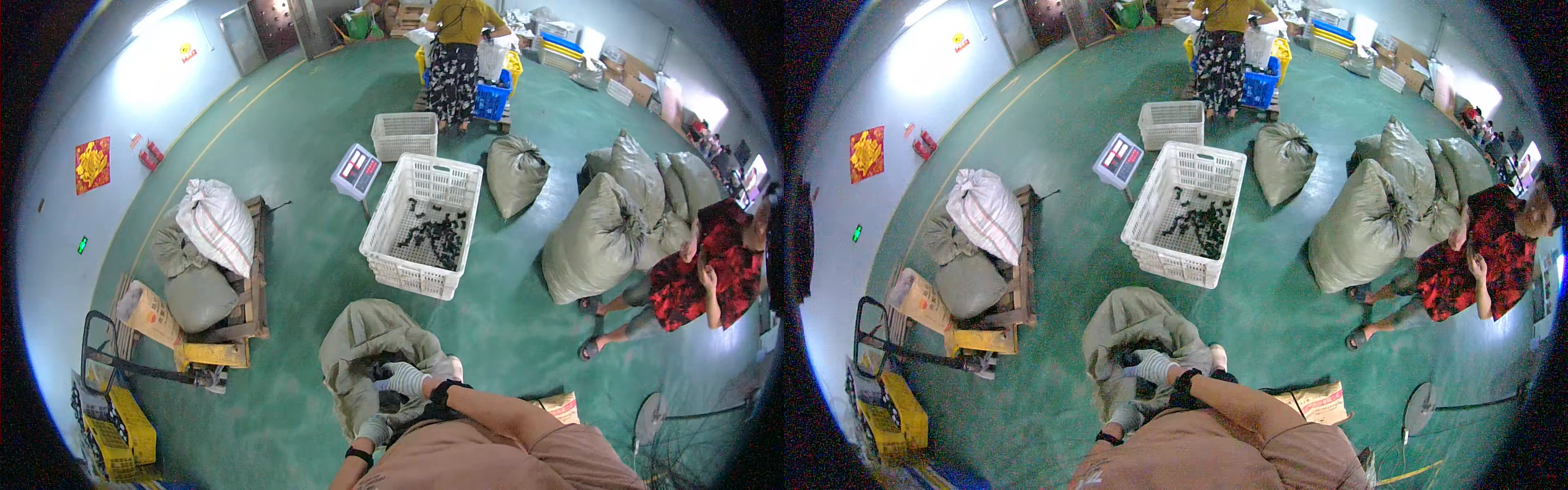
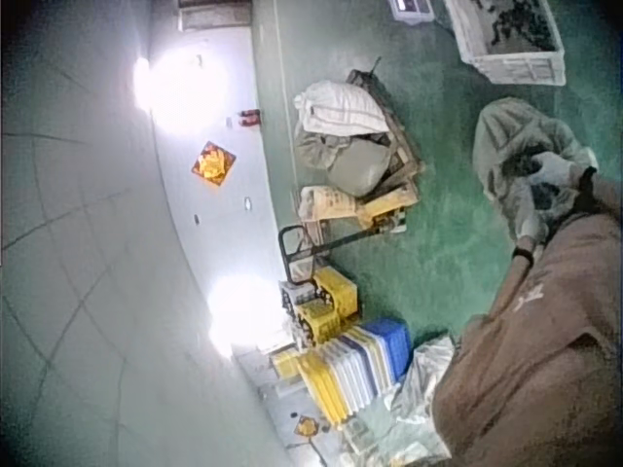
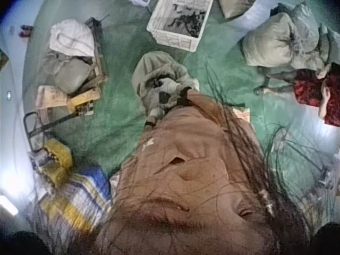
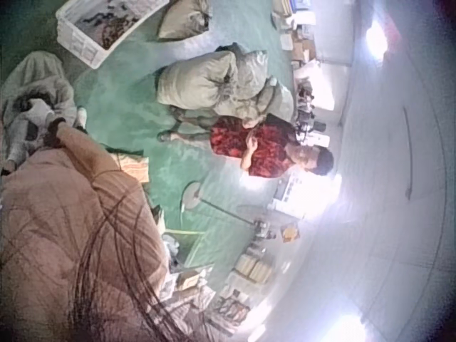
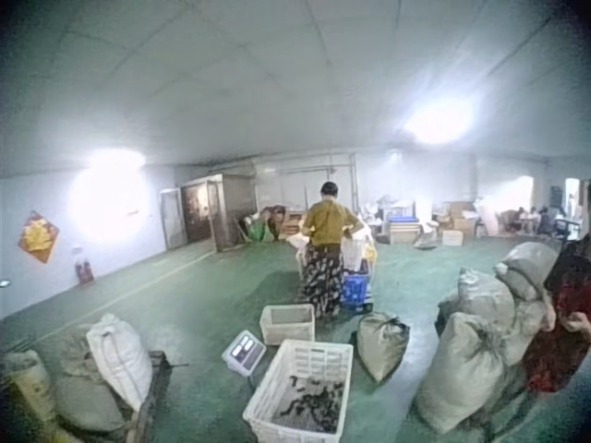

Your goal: Weighing and transferring small plastic parts between large bags and baskets using an industrial scale.

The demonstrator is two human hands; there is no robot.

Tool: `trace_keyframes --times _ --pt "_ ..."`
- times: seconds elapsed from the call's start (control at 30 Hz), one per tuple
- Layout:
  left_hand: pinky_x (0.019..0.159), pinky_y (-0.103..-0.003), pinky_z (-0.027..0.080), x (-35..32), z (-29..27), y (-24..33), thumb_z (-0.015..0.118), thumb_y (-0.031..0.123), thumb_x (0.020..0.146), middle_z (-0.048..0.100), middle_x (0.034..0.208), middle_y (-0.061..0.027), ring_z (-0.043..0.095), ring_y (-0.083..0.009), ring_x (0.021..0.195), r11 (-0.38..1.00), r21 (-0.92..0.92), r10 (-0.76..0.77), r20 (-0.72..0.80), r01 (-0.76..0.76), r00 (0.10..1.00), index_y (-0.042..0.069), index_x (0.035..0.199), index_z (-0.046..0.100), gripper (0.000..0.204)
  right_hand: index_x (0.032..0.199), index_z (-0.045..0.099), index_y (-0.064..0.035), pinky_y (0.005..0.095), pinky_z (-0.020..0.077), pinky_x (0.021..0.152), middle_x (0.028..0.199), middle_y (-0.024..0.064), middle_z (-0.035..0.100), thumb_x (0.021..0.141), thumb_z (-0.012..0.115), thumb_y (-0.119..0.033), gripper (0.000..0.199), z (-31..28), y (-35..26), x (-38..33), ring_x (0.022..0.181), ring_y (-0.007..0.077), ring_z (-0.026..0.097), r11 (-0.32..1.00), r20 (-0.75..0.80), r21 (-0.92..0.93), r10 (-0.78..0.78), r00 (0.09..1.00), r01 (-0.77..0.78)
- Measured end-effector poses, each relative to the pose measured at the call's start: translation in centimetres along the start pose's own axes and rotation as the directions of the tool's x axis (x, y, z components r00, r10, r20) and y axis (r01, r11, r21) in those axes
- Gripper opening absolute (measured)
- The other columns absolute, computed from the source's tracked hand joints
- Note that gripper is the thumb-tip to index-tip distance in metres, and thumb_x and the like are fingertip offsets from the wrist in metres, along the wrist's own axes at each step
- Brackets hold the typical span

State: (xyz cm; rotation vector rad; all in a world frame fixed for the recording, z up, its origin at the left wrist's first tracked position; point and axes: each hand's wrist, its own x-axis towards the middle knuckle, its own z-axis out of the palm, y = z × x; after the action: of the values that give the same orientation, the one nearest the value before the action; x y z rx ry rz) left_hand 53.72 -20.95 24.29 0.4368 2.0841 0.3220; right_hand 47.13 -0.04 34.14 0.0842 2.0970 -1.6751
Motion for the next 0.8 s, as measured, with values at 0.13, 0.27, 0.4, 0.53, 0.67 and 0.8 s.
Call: trace_keyframes --times 0.13,0.27,0.4,0.53,0.67,0.8 --pt "0.079 -0.043 0.049 -0.9 0.1 0.1 0.056 0.016 0.076 0.064 0.100 -0.0193 0.061 -0.0363 0.094 0.996 0.071 -0.045 -0.061 0.049 0.997 0.008 0.094 0.066 0.022 0.108 0.059 0.0015 0.0328 0.0475 0.079 0.099 0.0101 0.066 0.075 0.075 -0.032 0.050 0.0 -0.2 0.1 0.089 0.0168 0.058 0.988 -0.048 0.150 0.037 0.998 -0.029" --pt "0.079 -0.043 0.049 -1.3 0.4 -0.1 0.058 0.016 0.074 0.064 0.100 -0.0194 0.061 -0.0356 0.095 0.997 -0.062 -0.052 -0.049 0.049 0.997 0.007 0.095 0.066 0.024 0.112 0.058 0.0010 0.0317 0.0486 0.073 0.096 0.0072 0.066 0.076 0.073 -0.022 0.045 -2.3 -1.9 0.0 0.082 0.0153 0.058 0.959 -0.010 0.246 0.151 0.989 -0.144" --pt "0.080 -0.042 0.049 -1.4 -1.9 3.0 0.058 0.016 0.074 0.064 0.101 -0.0197 0.061 -0.0351 0.095 0.990 0.098 -0.106 0.012 0.104 0.994 0.008 0.098 0.067 0.026 0.115 0.058 -0.0011 0.0310 0.0490 0.073 0.092 0.0065 0.065 0.079 0.071 -0.025 0.045 -5.2 -1.2 -0.1 0.082 0.0161 0.058 0.907 -0.027 0.382 0.204 0.979 -0.178" --pt "0.080 -0.042 0.049 -0.6 -1.2 1.9 0.056 0.017 0.077 0.064 0.102 -0.0189 0.061 -0.0362 0.094 0.991 0.108 -0.074 -0.026 0.077 0.997 0.009 0.102 0.066 0.028 0.109 0.060 -0.0019 0.0297 0.0469 0.060 0.084 0.0019 0.063 0.081 0.070 -0.027 0.039 -7.2 0.1 1.8 0.068 0.0121 0.055 0.908 -0.150 0.410 0.164 0.975 -0.090" --pt "0.074 -0.043 0.051 -1.3 -3.3 4.5 0.055 0.017 0.078 0.066 0.094 -0.0164 0.063 -0.0349 0.087 0.987 0.091 -0.134 0.014 0.132 0.991 0.009 0.093 0.068 0.022 0.099 0.062 -0.0048 0.0274 0.0438 0.056 0.076 -0.0004 0.059 0.077 0.074 -0.027 0.033 -11.5 -0.4 3.7 0.062 0.0106 0.052 0.773 -0.213 0.626 0.300 0.930 -0.106" --pt "0.074 -0.043 0.051 -2.0 -3.9 5.5 0.056 0.017 0.075 0.066 0.090 -0.0171 0.064 -0.0338 0.086 0.974 -0.052 -0.218 0.033 0.220 0.975 0.008 0.089 0.067 0.020 0.110 0.059 -0.0031 0.0312 0.0466 0.061 0.086 0.0033 0.062 0.076 0.074 -0.026 0.044 -18.2 -2.4 8.1 0.066 0.0149 0.055 0.931 -0.499 0.352 0.098 0.861 0.099"
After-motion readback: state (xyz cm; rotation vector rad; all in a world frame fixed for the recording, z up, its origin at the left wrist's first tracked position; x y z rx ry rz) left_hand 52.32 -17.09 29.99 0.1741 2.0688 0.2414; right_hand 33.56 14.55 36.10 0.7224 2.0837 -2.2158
